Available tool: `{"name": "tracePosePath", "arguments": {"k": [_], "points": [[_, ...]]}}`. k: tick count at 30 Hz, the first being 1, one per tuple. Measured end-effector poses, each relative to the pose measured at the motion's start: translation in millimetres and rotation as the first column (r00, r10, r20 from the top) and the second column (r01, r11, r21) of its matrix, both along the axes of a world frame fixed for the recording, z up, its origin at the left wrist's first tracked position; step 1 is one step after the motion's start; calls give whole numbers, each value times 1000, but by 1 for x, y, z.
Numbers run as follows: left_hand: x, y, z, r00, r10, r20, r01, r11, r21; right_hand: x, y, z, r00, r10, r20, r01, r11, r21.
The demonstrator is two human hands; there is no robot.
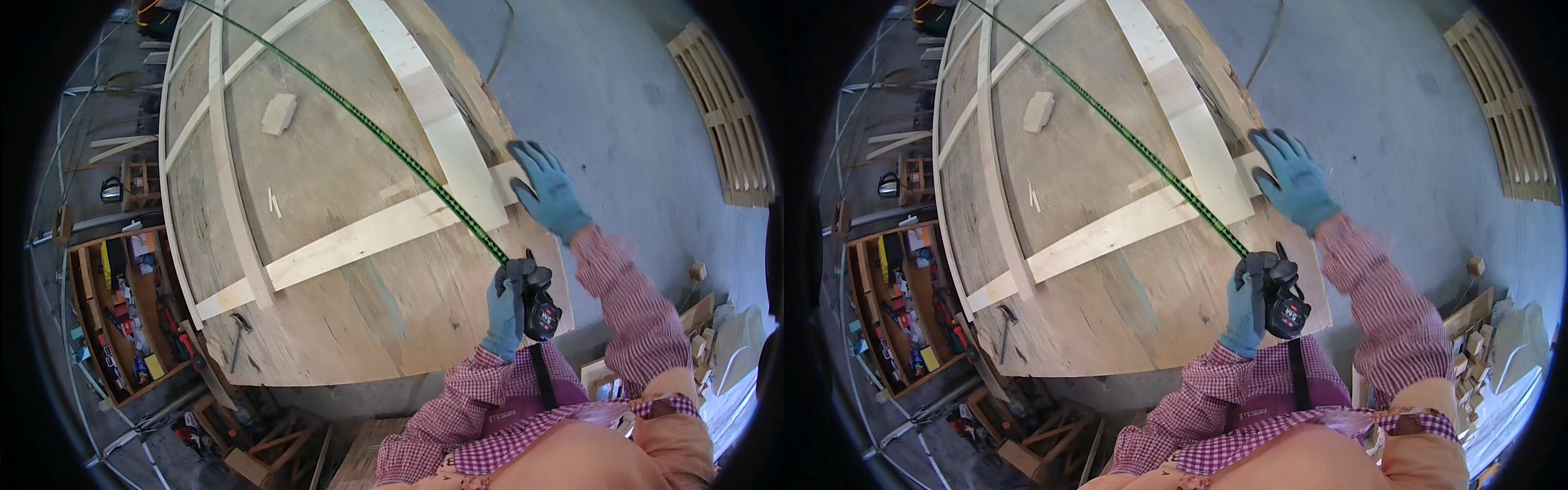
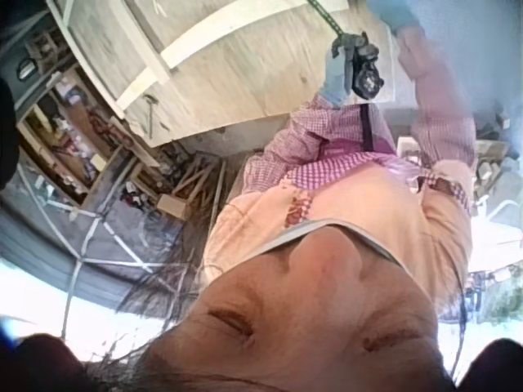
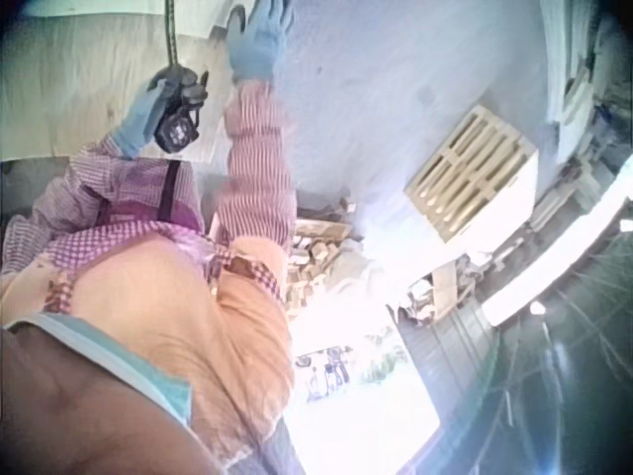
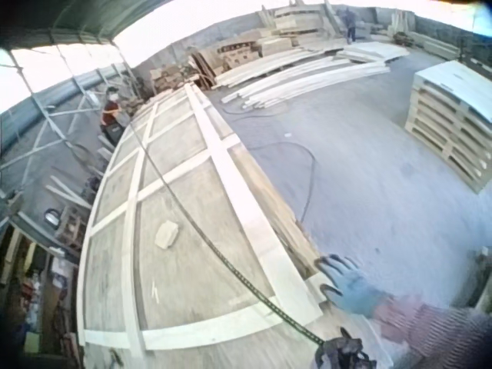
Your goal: The person measures a wooden frame structure using a tape measure, repeatedly extending and retracting the tape across different sections of the frame. The person also briefly handles a nail gun and a small wooden block.
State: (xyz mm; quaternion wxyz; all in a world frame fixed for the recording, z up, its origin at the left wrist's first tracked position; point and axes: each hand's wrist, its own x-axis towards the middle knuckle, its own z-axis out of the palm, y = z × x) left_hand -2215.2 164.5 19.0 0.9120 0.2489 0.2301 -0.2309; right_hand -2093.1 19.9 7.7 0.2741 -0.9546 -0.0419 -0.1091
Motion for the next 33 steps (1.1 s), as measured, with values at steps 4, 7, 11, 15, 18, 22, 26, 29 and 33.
{"name": "tracePosePath", "arguments": {"k": [4,7,11,15,18,22,26,29,33], "points": [[-6,7,-13,999,-8,-36,10,999,41,12,6,-55,985,7,-171,-36,985,-170],[-10,9,-20,999,-26,-27,30,985,171,16,4,-63,987,-16,-158,-34,951,-308],[-15,13,-46,1000,-18,-24,22,990,138,18,9,-58,989,-17,-147,-42,923,-383],[-13,7,-54,1000,-28,-1,28,992,127,11,4,-61,999,-5,-52,-16,918,-396],[-11,4,-57,1000,-19,19,15,982,187,3,5,-61,997,-21,-77,-11,917,-400],[-13,3,-66,1000,-3,15,2,992,130,-1,6,-56,997,-13,-73,-17,917,-398],[-15,1,-68,999,3,53,-15,972,236,-11,11,-58,995,-23,-100,-18,922,-386],[-13,0,-64,998,22,56,-30,987,155,-19,14,-63,996,-21,-87,-13,928,-373],[-10,1,-70,1000,13,20,-15,992,128,-15,17,-54,980,-7,-197,-55,951,-304]]}}
